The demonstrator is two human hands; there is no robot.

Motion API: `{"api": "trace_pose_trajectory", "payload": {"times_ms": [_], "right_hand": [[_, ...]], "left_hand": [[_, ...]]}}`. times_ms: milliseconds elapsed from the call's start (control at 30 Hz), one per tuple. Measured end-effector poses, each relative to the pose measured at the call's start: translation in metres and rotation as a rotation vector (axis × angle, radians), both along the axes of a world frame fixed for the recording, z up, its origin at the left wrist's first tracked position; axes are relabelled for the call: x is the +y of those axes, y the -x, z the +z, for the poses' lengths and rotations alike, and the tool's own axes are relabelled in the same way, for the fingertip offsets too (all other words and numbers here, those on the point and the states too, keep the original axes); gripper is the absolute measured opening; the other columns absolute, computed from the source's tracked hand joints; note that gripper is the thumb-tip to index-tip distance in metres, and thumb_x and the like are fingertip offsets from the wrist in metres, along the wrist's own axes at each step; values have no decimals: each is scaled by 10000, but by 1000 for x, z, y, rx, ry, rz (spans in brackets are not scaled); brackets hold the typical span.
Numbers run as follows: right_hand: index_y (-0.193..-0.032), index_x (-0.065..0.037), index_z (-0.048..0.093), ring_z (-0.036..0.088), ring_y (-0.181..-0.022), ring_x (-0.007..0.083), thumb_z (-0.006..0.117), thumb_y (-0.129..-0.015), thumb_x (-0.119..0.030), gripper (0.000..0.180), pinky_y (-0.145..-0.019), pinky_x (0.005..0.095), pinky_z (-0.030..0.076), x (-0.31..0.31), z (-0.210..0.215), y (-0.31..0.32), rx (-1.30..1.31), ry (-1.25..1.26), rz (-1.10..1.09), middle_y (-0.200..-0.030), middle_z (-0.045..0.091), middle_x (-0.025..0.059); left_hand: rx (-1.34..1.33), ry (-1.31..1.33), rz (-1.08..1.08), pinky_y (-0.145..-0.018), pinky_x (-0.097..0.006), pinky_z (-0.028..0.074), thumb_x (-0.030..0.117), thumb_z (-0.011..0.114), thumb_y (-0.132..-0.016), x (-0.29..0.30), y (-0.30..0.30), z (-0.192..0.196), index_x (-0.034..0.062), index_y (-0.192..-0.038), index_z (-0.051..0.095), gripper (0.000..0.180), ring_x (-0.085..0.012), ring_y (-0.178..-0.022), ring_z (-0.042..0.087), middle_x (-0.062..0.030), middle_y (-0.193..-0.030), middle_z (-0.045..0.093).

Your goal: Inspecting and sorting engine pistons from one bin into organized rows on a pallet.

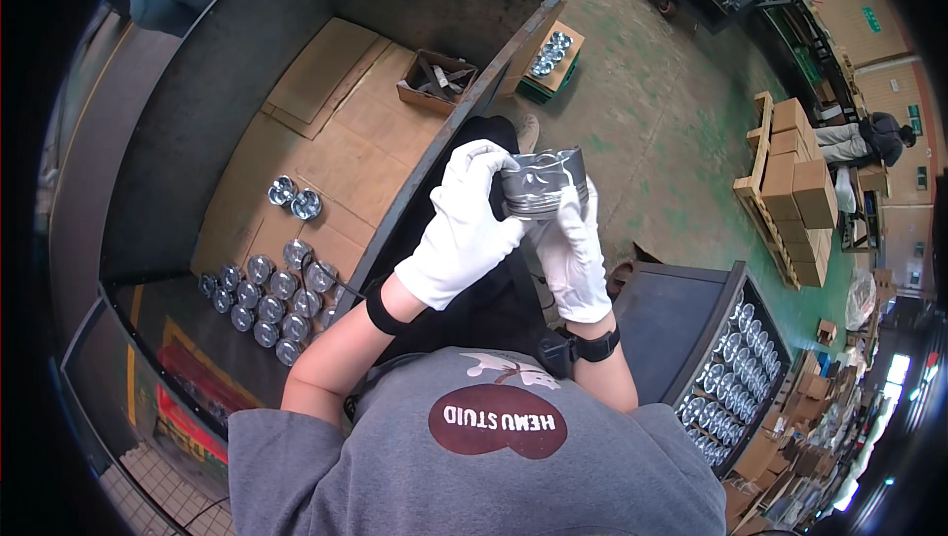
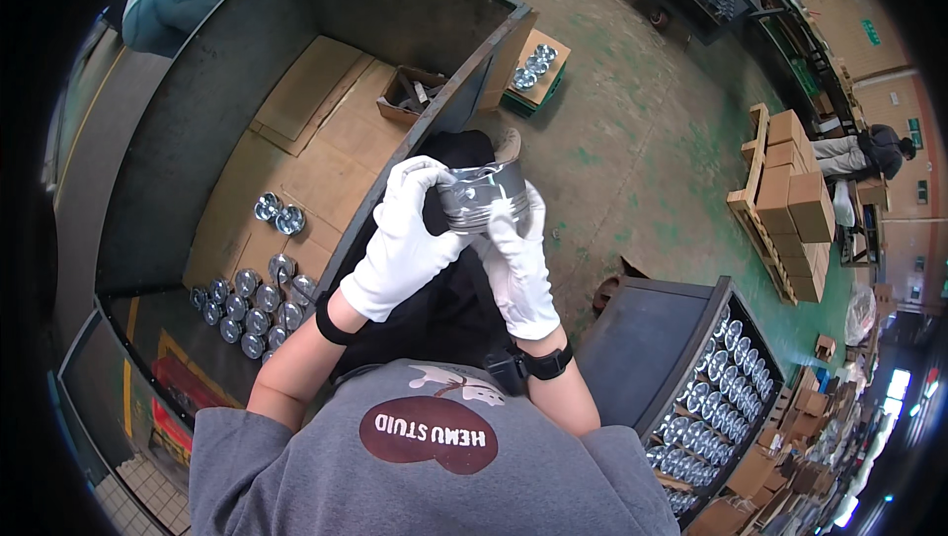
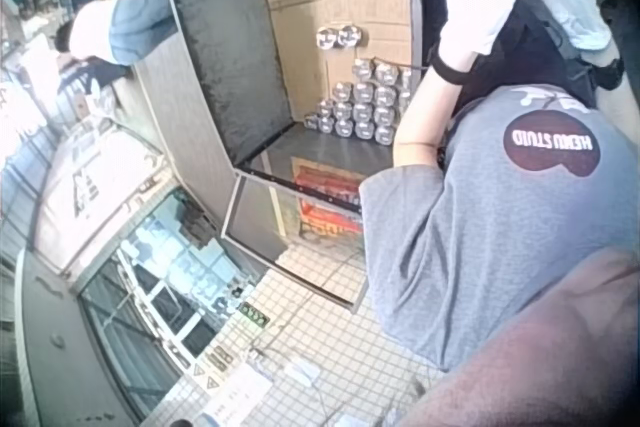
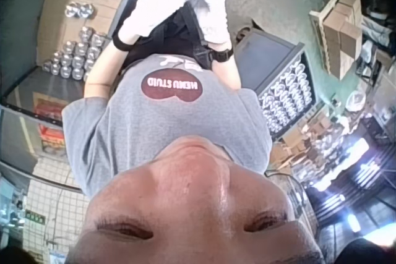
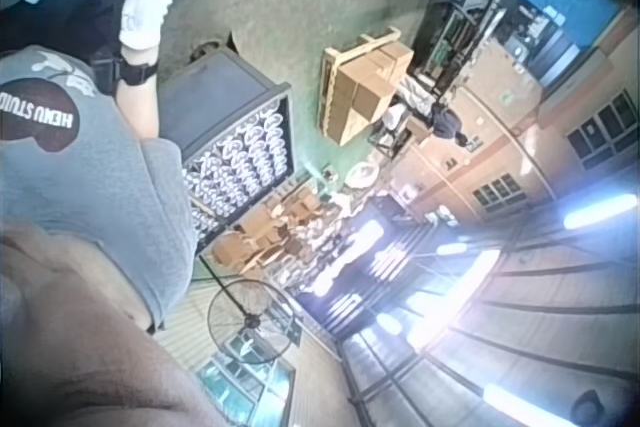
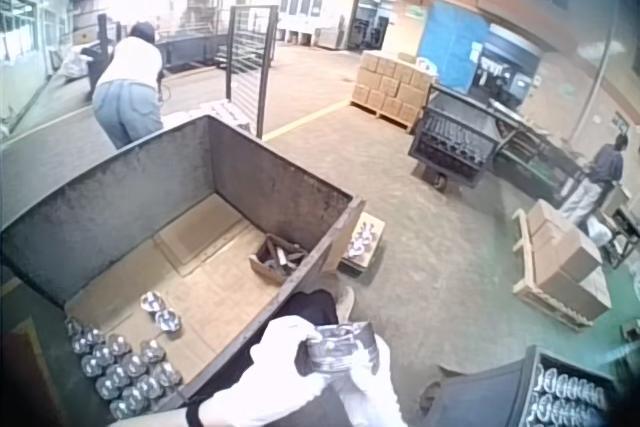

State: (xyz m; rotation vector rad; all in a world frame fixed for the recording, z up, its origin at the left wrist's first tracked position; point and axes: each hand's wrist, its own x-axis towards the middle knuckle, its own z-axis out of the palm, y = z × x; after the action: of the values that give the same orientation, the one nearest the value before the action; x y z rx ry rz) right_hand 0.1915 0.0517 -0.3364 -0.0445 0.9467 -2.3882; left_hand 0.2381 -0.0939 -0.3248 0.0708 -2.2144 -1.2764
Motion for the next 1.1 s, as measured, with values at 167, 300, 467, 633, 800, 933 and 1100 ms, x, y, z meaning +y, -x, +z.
{"api": "trace_pose_trajectory", "payload": {"times_ms": [167,300,467,633,800,933,1100], "right_hand": [[-1353,-63,332,528,-1149,189,823,-761,-81,770,-941,326,498,-6,5,-3,417,-583,-209,-1292,449,113],[-1288,-64,376,529,-1113,196,893,-661,-128,815,-926,332,489,-9,-2,-9,687,-878,-330,-1232,457,99],[-1222,-70,434,511,-1086,251,917,-610,-227,795,-913,381,447,-11,3,-12,867,-1125,-421,-1184,449,116],[-1227,-60,418,513,-1085,250,912,-621,-228,799,-908,380,451,-11,-4,-11,825,-1147,-426,-1181,448,125],[-1261,-45,377,558,-1020,185,891,-673,-178,793,-866,336,495,-14,-2,-9,742,-1106,-412,-1151,501,113],[-1253,-40,369,550,-1009,185,888,-680,-187,787,-857,333,493,-18,1,-9,676,-1050,-370,-1139,509,121],[-1242,-33,376,543,-992,189,892,-676,-191,782,-855,335,488,-21,8,-10,623,-1012,-350,-1121,515,123]], "left_hand": [[-18,44,-16,-840,-409,508,39,721,-673,0,4,-19,14,-1140,527,506,-390,-1041,572,-209,-1181,510],[-64,44,-12,-846,-425,502,17,642,-732,7,8,-25,7,-1137,535,420,-407,-1043,568,-223,-1167,522],[-118,22,-52,-899,-406,491,52,714,-721,6,6,-37,13,-1180,514,502,-384,-1076,570,-215,-1202,503],[-126,70,-32,-909,-416,485,36,702,-732,3,4,-36,9,-1181,515,487,-389,-1082,564,-214,-1197,501],[-142,77,-20,-966,-401,444,-42,584,-813,-8,0,-48,5,-1156,539,349,-369,-1140,530,-207,-1202,501],[-95,-25,33,-1005,-375,416,89,510,-977,-13,-3,-44,5,-1139,580,195,-311,-1163,525,-173,-1208,532],[-87,-99,37,-1016,-359,408,148,514,-997,-17,-3,-43,8,-1156,589,224,-286,-1174,526,-157,-1214,549]]}}
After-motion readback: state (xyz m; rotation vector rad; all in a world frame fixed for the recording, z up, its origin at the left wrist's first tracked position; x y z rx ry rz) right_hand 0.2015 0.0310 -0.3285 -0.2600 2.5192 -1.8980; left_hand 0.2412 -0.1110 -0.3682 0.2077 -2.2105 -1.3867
